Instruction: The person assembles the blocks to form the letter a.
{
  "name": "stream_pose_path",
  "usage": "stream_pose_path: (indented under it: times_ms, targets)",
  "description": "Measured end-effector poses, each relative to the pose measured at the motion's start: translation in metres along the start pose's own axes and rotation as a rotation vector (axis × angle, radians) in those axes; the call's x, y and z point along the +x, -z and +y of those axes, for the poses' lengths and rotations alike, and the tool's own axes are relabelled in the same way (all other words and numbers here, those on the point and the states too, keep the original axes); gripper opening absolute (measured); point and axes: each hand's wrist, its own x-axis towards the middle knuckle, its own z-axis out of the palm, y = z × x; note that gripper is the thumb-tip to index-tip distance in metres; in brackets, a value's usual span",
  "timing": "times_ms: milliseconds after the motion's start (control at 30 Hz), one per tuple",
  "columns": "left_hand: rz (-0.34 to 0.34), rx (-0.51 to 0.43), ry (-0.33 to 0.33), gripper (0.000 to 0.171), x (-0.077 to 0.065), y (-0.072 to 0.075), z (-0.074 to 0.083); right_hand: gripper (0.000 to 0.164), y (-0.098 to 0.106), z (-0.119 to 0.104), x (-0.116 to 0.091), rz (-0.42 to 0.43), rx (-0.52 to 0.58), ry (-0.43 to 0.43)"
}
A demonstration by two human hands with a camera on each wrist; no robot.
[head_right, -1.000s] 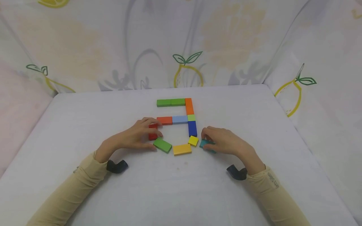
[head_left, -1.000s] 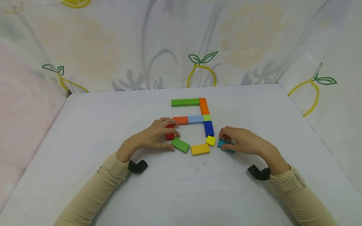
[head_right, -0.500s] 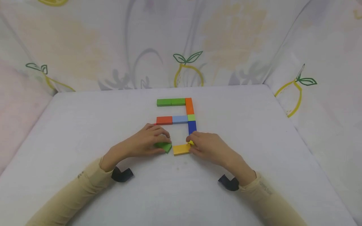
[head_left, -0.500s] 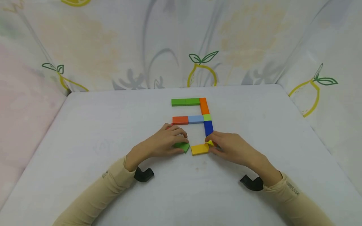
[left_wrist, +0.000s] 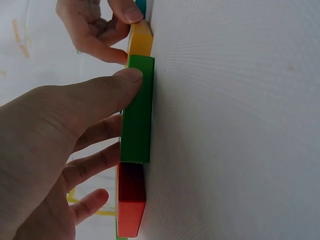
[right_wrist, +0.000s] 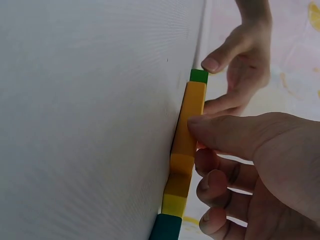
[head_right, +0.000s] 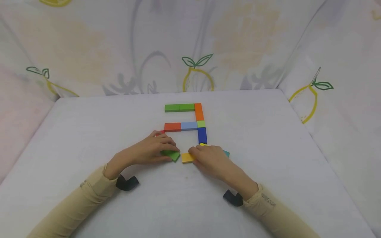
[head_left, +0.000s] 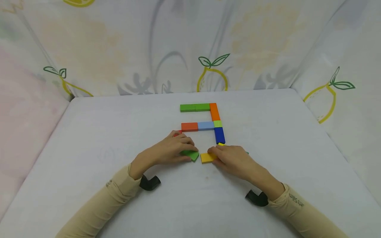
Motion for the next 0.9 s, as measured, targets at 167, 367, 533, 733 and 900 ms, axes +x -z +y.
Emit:
stream_pose_path:
  times_ms: [167, 367, 533, 733, 900]
  targets:
    - [0.0, 0.009, 0.005, 0.033, 0.0, -0.001, -0.001, 0.024, -0.001, 0.001, 0.0, 0.018, 0.006, 0.001]
    - [0.011, -0.007, -0.003, 0.033, 0.0, -0.001, 0.0, 0.025, -0.002, 0.001, 0.002, 0.014, 0.007, -0.004]
    - [0.015, -0.021, -0.007, 0.034, 0.0, -0.001, 0.001, 0.029, 0.004, 0.009, 0.002, -0.025, 0.08, -0.016]
    - [0.007, -0.02, 0.0, 0.036, 0.0, -0.001, 0.001, 0.033, 0.027, 0.032, -0.005, 0.006, 0.167, -0.121]
    - [0.018, -0.025, 0.012, 0.036, -0.001, 0.001, 0.0, 0.037, 0.034, 0.05, -0.01, -0.012, 0.175, -0.146]
